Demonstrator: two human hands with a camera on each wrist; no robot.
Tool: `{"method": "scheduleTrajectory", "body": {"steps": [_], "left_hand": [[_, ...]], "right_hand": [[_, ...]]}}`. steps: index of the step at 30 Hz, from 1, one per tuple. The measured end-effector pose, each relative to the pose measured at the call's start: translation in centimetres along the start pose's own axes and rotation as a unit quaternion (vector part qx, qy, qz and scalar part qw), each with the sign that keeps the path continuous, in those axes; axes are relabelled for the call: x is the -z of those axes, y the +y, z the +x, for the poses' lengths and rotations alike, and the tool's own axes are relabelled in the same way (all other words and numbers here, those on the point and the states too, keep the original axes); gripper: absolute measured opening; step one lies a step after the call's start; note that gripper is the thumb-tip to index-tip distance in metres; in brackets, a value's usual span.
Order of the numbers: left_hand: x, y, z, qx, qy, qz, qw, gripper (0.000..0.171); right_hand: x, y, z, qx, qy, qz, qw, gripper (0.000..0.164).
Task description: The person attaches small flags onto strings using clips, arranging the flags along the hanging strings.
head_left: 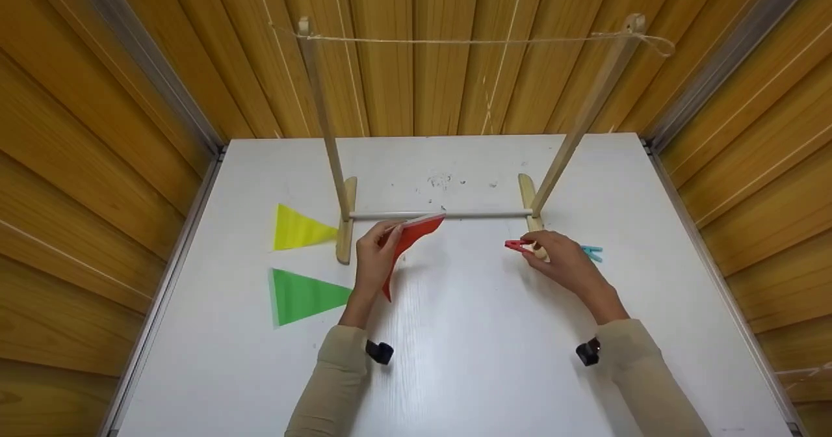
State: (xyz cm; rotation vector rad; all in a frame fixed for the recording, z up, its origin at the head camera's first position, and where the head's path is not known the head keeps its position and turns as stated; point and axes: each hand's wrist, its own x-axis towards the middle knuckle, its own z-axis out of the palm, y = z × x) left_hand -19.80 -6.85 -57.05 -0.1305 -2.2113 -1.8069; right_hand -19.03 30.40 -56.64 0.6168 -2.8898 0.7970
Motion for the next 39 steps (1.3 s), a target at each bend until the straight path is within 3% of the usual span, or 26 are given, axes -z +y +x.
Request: {"method": "scheduleTrajectory", "body": {"steps": [7,15,24,32,39], "left_hand": [[0.3,0.6,0.2,0.016,0.005,-0.006,0.9998,0.019],[0.5,1.7,0.9,0.007,0.004,-0.026,0.9996,0.021],[0.1,2.9,1.5,0.006,0.013,-0.043,0.999,0.02],[0.0,4.9,1.7,-0.004,0.005,-0.044,0.999,0.019],[0.3,4.6,2.5,-0.026,-0.004,-0.047,0.9985,0.02]], "right_hand": [[0.1,-0.7,0.7,0.002,-0.008,0.001,1.0,0.032],[0.5,-1.7,1.7,0.064,0.037,-0.005,0.997,0.034],[1.6,-3.7,2.7,0.08,0.056,-0.019,0.995,0.037],[2.8,-4.8,3.6,0.142,0.101,-0.034,0.984,0.035],[4.0,-6.0,3.7,0.142,0.111,-0.032,0.983,0.043]]}}
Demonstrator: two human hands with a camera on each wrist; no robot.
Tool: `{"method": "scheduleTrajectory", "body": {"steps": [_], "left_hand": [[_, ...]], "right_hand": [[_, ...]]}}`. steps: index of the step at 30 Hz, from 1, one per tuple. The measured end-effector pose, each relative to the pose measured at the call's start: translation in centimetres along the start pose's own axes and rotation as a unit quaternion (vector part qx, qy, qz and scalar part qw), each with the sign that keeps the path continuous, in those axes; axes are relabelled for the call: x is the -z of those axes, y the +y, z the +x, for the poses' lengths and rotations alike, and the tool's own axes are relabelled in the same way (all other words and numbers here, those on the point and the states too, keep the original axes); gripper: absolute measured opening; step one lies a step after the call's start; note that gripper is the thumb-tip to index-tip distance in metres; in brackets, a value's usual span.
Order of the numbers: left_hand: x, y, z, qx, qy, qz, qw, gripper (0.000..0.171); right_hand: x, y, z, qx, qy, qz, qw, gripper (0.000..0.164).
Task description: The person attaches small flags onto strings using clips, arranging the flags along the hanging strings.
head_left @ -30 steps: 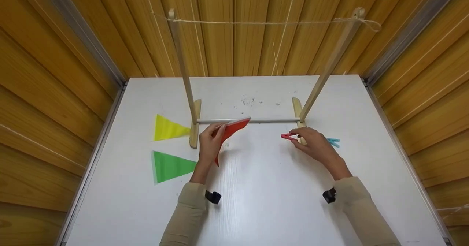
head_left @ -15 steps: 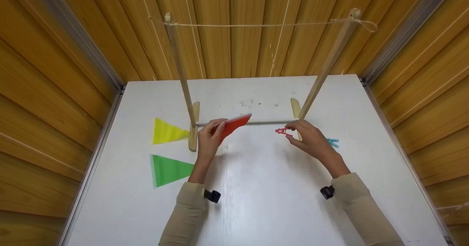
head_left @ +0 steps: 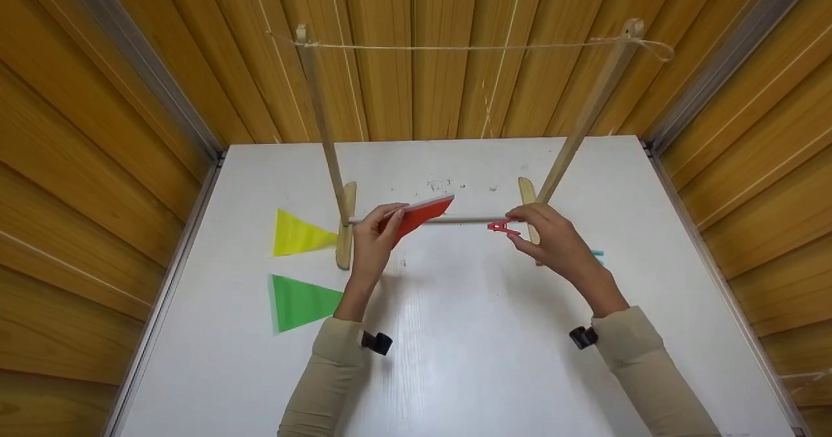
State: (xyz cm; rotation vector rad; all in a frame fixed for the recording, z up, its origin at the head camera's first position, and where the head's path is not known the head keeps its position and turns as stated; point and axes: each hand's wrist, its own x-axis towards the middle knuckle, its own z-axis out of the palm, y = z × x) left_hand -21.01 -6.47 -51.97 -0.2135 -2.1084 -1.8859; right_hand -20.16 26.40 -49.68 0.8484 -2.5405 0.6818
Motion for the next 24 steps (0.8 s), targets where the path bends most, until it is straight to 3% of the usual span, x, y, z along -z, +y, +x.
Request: {"method": "scheduleTrajectory", "body": {"steps": [3,10,16,24], "left_hand": [[0.1,0.1,0.4,-0.015,-0.009,0.0,0.9998,0.021],[-0.5,4.3,-0.1,-0.008,-0.006,-0.002,0.9999,0.019],[-0.7,5.1,0.0,-0.015,-0.013,-0.017,0.9997,0.019],[-1.5,6.1,0.6,-0.042,-0.042,-0.033,0.9977,0.018]], "right_hand": [[0.6,-0.3,0.3,-0.005,0.004,0.005,1.0,0.044],[2.0,-0.8,0.9,-0.001,0.019,0.029,0.999,0.04],[2.8,-0.7,1.1,-0.007,0.04,0.072,0.997,0.041],[4.3,-0.5,1.4,-0.01,0.08,0.085,0.993,0.043]]}}
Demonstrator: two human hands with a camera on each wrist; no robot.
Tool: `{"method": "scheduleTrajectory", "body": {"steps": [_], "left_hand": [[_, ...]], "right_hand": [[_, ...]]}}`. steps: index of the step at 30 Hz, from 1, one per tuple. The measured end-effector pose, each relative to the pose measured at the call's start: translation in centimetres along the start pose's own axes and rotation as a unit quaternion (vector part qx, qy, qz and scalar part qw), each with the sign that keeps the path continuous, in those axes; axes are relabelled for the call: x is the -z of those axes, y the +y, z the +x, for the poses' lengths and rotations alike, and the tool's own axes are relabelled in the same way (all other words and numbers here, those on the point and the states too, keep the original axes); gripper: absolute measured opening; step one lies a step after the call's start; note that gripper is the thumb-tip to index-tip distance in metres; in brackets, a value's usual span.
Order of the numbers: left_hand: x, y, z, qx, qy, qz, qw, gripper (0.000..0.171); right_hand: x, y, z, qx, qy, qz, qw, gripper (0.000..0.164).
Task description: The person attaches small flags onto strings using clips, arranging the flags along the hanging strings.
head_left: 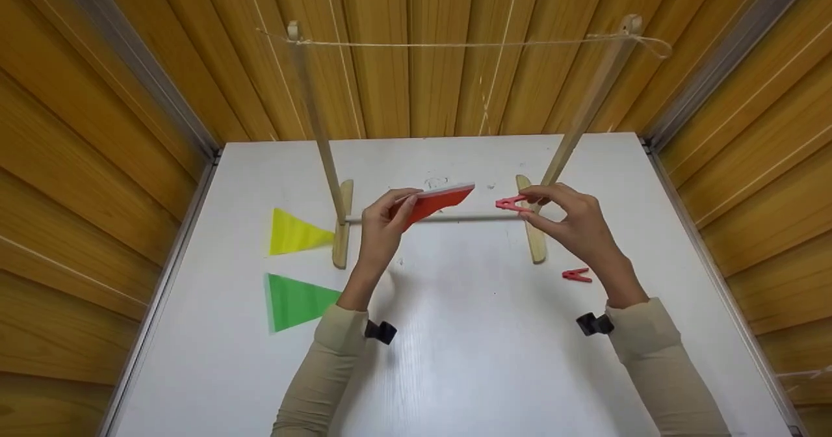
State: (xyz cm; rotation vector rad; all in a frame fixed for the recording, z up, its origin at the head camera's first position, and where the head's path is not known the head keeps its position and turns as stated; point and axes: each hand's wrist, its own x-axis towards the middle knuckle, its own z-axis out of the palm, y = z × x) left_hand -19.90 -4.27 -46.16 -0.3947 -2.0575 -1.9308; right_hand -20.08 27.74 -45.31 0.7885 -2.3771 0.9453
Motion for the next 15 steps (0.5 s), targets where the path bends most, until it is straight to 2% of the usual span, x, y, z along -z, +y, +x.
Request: {"method": "scheduleTrajectory", "body": {"steps": [6,11,15], "left_hand": [[-0.8,1.1,0.3,-0.02,-0.004,-0.009,0.9997,0.018],[-1.7,1.9,0.8,-0.051,-0.017,-0.017,0.9984,0.017],[-2.5,1.3,1.8,-0.076,-0.021,-0.022,0.9966,0.018]], "right_hand": [[0.7,-0.9,0.9,-0.013,0.018,0.004,1.0,0.041],[1.2,-1.3,1.1,-0.024,0.034,0.006,0.999,0.041],[1.7,-1.4,1.4,-0.032,0.044,0.014,0.998,0.04]]}}
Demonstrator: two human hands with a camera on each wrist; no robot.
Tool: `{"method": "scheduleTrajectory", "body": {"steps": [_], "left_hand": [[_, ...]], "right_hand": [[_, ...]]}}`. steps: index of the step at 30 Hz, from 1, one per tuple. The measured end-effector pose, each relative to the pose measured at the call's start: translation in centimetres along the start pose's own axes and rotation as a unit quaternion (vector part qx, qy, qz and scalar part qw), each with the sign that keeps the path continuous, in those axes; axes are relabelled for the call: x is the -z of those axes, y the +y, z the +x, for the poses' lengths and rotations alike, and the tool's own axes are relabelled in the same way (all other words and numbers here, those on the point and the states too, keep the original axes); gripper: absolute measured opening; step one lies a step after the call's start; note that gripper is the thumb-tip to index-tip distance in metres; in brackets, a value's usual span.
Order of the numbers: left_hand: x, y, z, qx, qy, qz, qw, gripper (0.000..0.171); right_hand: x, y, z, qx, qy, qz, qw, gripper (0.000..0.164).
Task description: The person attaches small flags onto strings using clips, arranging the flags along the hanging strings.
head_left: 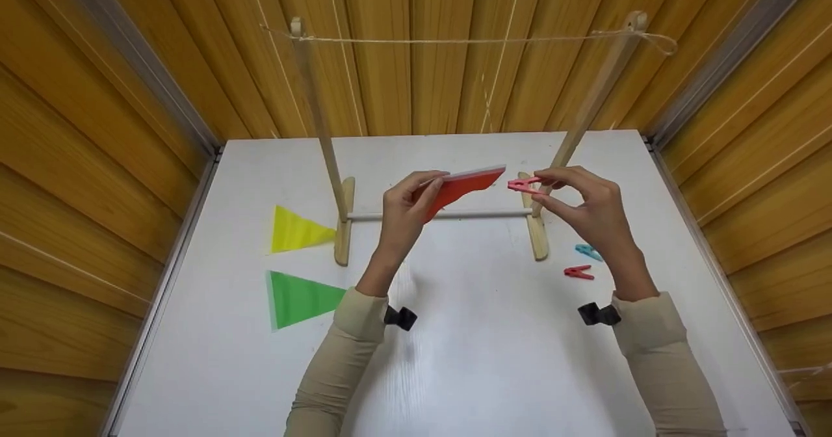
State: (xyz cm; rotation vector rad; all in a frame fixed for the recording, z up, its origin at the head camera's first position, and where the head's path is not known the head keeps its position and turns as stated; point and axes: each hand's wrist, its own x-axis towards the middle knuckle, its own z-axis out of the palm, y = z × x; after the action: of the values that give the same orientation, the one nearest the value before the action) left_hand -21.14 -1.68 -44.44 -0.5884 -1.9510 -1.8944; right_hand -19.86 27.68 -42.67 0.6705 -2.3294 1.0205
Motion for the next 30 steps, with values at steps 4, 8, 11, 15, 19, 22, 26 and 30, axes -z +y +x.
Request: {"method": "scheduleTrajectory", "body": {"steps": [4,8,11,15,19,22,26,30], "left_hand": [[-0.8,-0.6,1.2,-0.024,-0.01,-0.004,0.9997,0.019],[-1.6,-0.2,2.2,-0.051,-0.028,-0.005,0.9983,0.02],[-2.1,0.4,2.8,-0.071,-0.042,0.003,0.9966,0.019],[-2.7,1.4,3.7,-0.088,-0.059,0.012,0.9943,0.019],[-3.0,2.1,4.5,-0.094,-0.065,0.012,0.9934,0.02],[-3.3,2.6,4.9,-0.097,-0.063,0.01,0.9932,0.02],[-3.7,3.2,5.9,-0.094,-0.061,0.007,0.9937,0.02],[-4.4,3.7,7.0,-0.079,-0.065,-0.003,0.9948,0.021]], "right_hand": [[0.8,-0.5,0.8,-0.005,0.009,0.018,1.0,0.039],[1.7,-1.1,1.5,-0.01,0.019,0.029,0.999,0.039],[2.5,-1.4,1.9,-0.008,0.022,0.026,0.999,0.038],[3.5,-1.7,2.2,-0.01,0.037,0.023,0.999,0.04],[4.3,-2.1,2.6,-0.011,0.054,0.022,0.998,0.042],[5.0,-3.1,3.0,-0.016,0.06,0.029,0.998,0.04],[6.0,-4.2,3.6,-0.017,0.069,0.049,0.996,0.036],[6.9,-3.9,4.3,-0.005,0.083,0.058,0.995,0.035]]}}
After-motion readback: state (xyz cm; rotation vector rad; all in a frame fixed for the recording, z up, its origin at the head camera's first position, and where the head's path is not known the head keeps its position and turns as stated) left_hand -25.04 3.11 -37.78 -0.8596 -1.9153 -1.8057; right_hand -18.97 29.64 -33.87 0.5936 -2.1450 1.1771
